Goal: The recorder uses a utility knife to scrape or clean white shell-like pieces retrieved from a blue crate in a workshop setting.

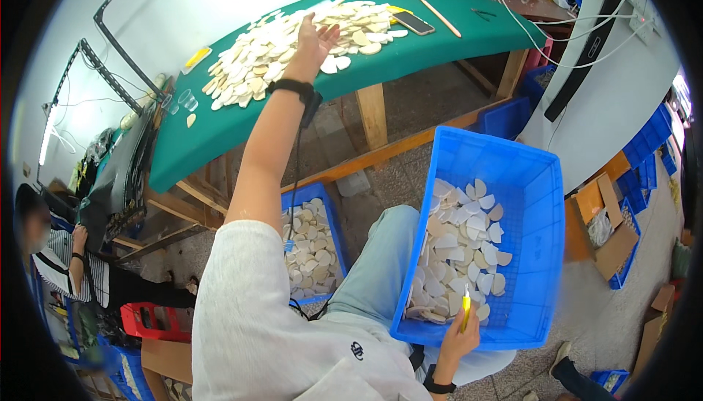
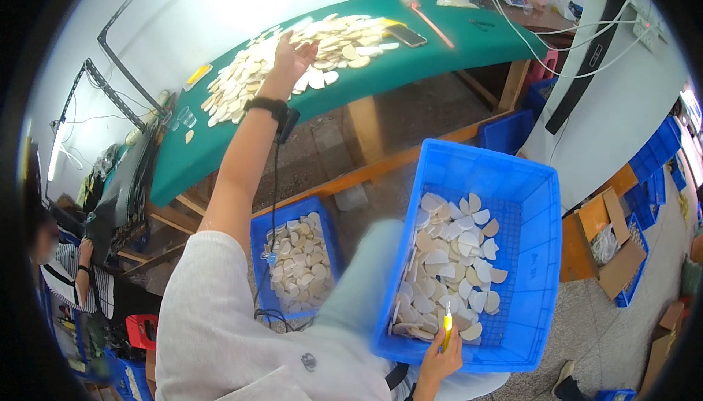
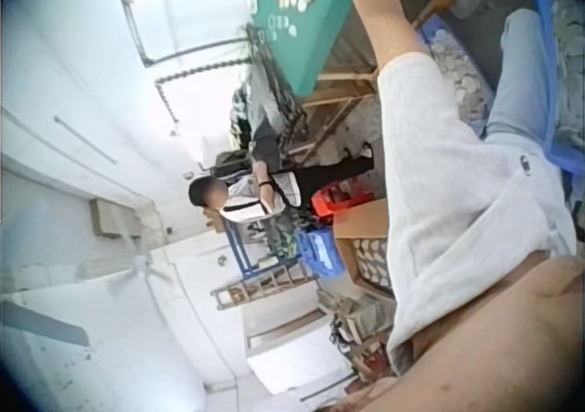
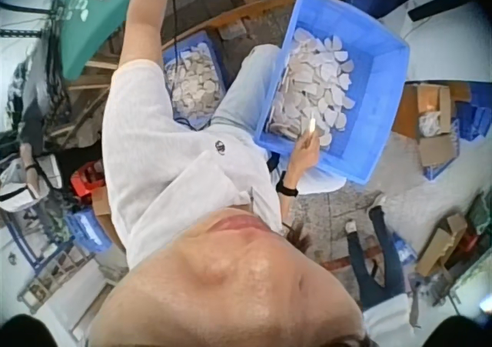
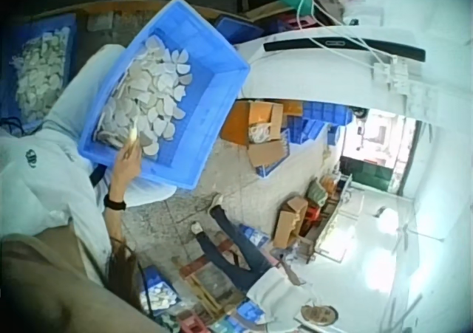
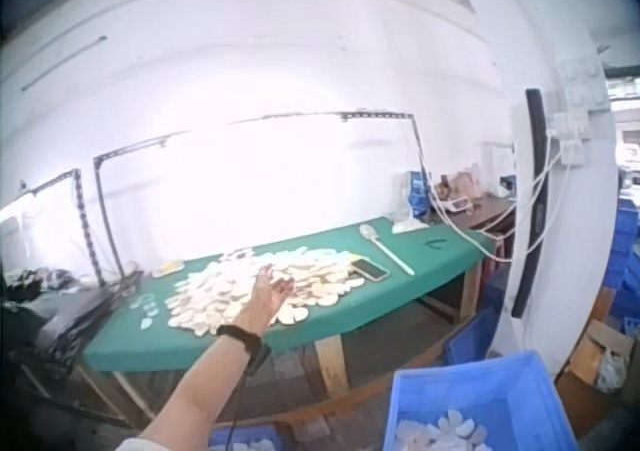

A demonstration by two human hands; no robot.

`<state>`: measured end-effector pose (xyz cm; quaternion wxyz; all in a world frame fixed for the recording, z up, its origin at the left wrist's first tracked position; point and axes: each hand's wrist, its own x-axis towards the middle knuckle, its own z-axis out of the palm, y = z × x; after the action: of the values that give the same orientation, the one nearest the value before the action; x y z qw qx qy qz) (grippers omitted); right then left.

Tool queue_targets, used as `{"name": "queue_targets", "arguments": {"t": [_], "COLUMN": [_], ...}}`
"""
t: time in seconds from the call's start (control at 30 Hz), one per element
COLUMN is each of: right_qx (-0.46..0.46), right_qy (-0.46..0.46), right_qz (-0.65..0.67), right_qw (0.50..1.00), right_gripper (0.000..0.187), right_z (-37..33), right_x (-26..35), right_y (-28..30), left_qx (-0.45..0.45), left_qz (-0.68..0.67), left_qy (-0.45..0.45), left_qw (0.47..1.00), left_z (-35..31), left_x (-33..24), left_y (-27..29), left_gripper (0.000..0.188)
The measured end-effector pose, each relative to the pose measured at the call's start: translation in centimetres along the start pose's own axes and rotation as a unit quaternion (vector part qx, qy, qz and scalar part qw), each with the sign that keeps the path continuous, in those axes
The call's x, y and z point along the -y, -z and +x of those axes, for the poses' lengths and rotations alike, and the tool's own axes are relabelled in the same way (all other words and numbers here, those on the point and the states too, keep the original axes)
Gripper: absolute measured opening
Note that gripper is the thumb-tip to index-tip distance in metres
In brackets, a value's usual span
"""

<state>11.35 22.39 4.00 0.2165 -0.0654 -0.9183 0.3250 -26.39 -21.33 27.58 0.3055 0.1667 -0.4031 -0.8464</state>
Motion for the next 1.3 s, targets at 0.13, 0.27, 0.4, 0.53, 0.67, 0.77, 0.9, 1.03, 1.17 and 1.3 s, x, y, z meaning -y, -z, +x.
{"name": "queue_targets", "arguments": {"t": [0.13,0.27,0.4,0.53,0.67,0.77,0.9,1.03,1.17,1.3], "right_qx": [0.014,0.008,0.012,-0.001,-0.011,-0.044,-0.072,-0.048,-0.065,-0.077], "right_qy": [-0.016,-0.014,-0.001,0.01,-0.01,0.002,0.014,-0.022,0.001,-0.018], "right_qz": [-0.018,-0.025,-0.026,-0.015,-0.014,0.003,0.036,0.023,0.043,0.076], "right_qw": [1.0,1.0,1.0,1.0,1.0,0.999,0.997,0.998,0.997,0.994], "right_gripper": [0.023,0.024,0.024,0.024,0.025,0.027,0.029,0.027,0.027,0.026], "right_z": [-0.2,-0.8,-0.5,0.3,0.5,0.2,0.1,-0.8,-0.5,-0.5], "right_x": [-0.3,-0.5,-0.7,-0.1,0.3,0.0,0.3,-0.3,0.1,0.0], "right_y": [-0.2,0.1,-0.2,-0.5,0.0,-0.3,0.1,0.4,0.3,0.4], "left_qx": [0.097,0.208,0.344,0.463,0.624,0.689,0.694,0.613,0.534,0.571], "left_qz": [0.143,0.212,0.323,0.468,0.506,0.527,0.641,0.783,0.845,0.816], "left_qy": [0.044,0.245,0.3,0.216,0.014,-0.106,-0.128,-0.078,-0.012,-0.061], "left_qw": [0.984,0.923,0.829,0.722,0.595,0.487,0.301,0.07,-0.023,0.058], "left_z": [-2.0,-8.5,-15.6,-21.2,-24.7,-27.3,-28.3,-30.1,-29.2,-30.7], "left_x": [2.9,10.5,13.7,15.2,20.3,24.6,35.7,38.1,37.2,35.0], "left_y": [2.4,5.9,7.1,6.6,5.3,3.3,3.3,4.8,8.2,5.1], "left_gripper": [0.045,0.035,0.038,0.039,0.041,0.041,0.035,0.034,0.034,0.03]}}
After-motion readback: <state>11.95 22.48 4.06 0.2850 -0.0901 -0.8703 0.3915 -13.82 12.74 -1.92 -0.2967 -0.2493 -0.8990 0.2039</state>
